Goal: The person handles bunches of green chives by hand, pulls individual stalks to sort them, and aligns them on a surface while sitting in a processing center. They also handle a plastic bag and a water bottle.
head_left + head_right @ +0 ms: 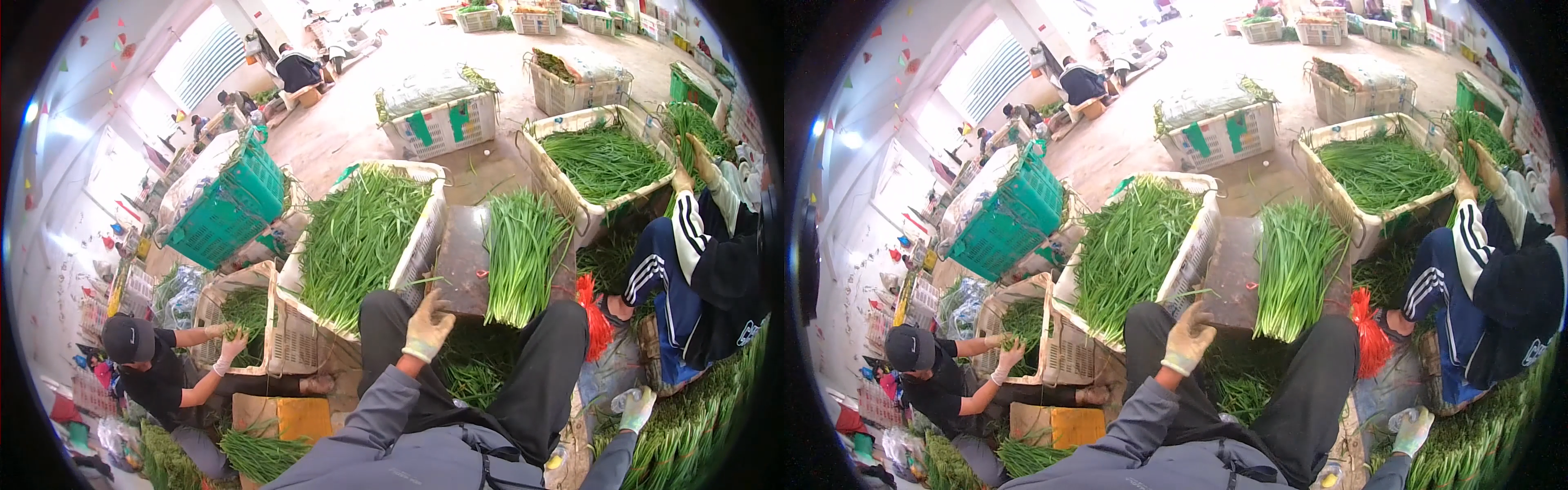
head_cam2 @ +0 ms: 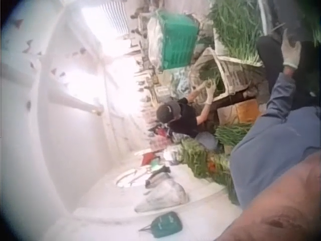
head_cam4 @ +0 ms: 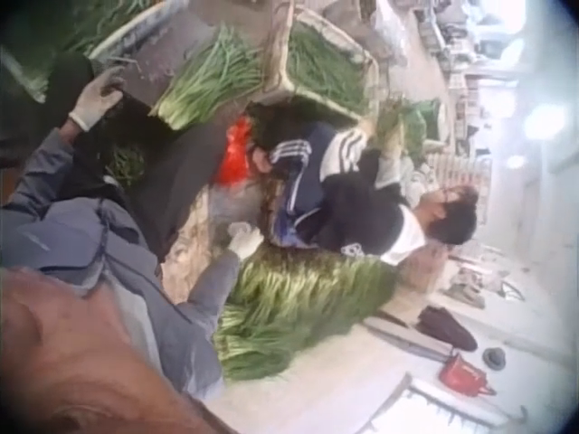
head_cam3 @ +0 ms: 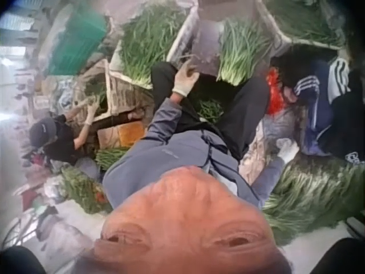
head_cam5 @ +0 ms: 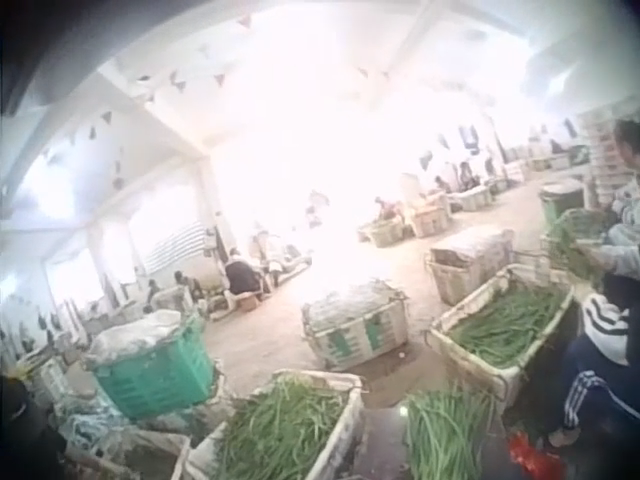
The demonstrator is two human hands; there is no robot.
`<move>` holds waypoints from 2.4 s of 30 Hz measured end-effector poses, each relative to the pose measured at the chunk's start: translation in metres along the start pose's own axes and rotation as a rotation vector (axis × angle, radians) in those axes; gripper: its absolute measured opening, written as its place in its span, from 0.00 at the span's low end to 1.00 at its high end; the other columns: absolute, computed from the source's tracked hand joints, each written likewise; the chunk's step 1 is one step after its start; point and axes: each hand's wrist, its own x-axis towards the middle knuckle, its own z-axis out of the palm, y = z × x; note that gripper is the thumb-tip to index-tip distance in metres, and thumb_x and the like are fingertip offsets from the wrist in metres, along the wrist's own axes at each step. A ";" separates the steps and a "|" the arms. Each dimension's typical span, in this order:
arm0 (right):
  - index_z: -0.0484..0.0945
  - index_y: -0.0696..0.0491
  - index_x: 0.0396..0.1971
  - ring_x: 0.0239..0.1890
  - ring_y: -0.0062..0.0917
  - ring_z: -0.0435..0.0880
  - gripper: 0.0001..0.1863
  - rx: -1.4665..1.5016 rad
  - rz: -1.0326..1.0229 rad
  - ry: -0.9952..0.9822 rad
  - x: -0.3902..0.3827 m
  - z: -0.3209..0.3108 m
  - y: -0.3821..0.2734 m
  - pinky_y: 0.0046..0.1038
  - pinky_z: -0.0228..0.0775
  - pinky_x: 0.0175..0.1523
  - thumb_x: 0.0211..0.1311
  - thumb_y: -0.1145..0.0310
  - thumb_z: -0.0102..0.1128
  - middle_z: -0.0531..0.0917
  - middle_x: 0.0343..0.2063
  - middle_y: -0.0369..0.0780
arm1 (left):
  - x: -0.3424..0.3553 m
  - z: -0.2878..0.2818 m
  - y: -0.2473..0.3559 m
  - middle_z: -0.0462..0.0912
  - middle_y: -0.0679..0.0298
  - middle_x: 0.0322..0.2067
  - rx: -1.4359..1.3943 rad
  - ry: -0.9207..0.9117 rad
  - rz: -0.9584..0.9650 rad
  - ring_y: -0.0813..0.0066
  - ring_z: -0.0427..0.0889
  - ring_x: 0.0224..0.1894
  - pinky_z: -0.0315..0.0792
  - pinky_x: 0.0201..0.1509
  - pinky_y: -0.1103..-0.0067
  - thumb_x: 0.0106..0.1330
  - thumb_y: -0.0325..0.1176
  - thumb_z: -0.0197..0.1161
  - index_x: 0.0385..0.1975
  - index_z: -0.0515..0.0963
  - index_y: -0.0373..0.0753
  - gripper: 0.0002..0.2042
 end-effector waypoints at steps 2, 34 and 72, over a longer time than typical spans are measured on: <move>0.73 0.59 0.53 0.53 0.48 0.75 0.27 0.105 -0.167 0.137 -0.009 -0.051 -0.071 0.39 0.69 0.58 0.48 0.76 0.64 0.75 0.48 0.50 | -0.003 0.014 0.019 0.83 0.59 0.46 -0.064 -0.117 0.065 0.73 0.84 0.40 0.79 0.48 0.79 0.58 0.29 0.70 0.67 0.65 0.40 0.35; 0.68 0.53 0.64 0.27 0.22 0.79 0.34 0.785 -0.507 -0.050 0.007 0.036 -0.377 0.26 0.74 0.36 0.56 0.73 0.68 0.81 0.28 0.38 | -0.004 -0.111 0.266 0.84 0.56 0.48 0.374 0.498 1.288 0.60 0.79 0.46 0.72 0.50 0.70 0.49 0.35 0.74 0.50 0.74 0.37 0.27; 0.69 0.55 0.62 0.24 0.15 0.73 0.26 1.119 -0.522 -0.084 0.020 0.041 -0.382 0.21 0.68 0.29 0.63 0.74 0.60 0.77 0.27 0.33 | -0.087 -0.166 0.392 0.86 0.56 0.45 0.754 0.687 1.642 0.60 0.81 0.45 0.74 0.50 0.69 0.53 0.33 0.70 0.42 0.73 0.44 0.17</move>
